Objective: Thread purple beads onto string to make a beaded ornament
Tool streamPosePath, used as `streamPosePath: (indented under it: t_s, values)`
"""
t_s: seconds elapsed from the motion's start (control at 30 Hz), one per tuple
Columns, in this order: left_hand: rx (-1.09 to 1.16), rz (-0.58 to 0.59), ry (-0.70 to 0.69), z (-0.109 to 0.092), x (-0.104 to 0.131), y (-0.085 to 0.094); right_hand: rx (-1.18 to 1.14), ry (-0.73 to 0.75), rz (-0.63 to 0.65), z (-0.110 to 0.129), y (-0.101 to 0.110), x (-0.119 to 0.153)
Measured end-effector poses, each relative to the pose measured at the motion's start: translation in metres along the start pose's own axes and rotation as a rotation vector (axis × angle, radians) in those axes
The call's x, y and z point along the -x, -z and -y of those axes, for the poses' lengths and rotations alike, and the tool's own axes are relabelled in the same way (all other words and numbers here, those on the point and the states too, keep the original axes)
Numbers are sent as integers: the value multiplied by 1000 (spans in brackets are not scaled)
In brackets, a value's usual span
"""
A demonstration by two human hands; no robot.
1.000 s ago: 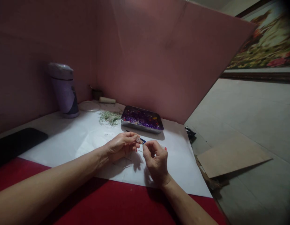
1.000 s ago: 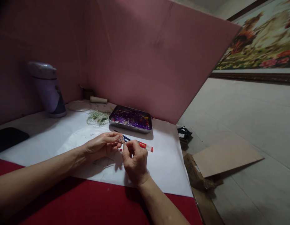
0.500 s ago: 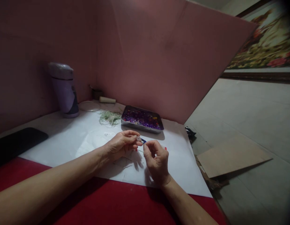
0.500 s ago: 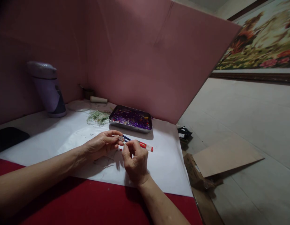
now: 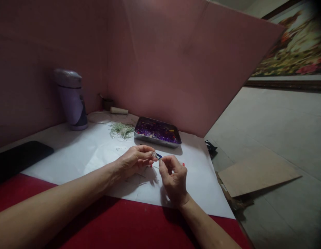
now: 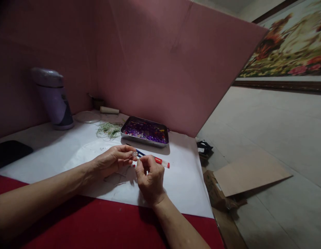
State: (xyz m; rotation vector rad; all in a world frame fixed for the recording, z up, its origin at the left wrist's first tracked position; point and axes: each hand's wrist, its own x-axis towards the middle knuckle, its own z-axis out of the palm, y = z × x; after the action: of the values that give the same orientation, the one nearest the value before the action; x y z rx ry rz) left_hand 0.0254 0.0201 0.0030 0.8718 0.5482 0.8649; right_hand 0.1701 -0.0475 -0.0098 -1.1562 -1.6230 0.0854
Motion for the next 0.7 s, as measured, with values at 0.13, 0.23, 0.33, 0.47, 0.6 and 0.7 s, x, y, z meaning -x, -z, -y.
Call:
streamPosePath:
  t_s: [0.13,0.23,0.33,0.47,0.6,0.7]
  values:
    - [-9,5,-17,1,-1,1,4,-5,7,-1,0,0]
    - [-10,3,-27,1,0,-1,5,-6,5,0,0,0]
    - [-23,-10,-28,1,1,-3,10,-6,-1,0,1,0]
    - [-22,-36,-33,0,0,-2,16,-9,10,-1,1,1]
    - [-16,-19,-45,2,-2,0,11,-7,9,-1,1,1]
    - [-15,-12,-42,1,-2,0,5,7,-5,0,1,0]
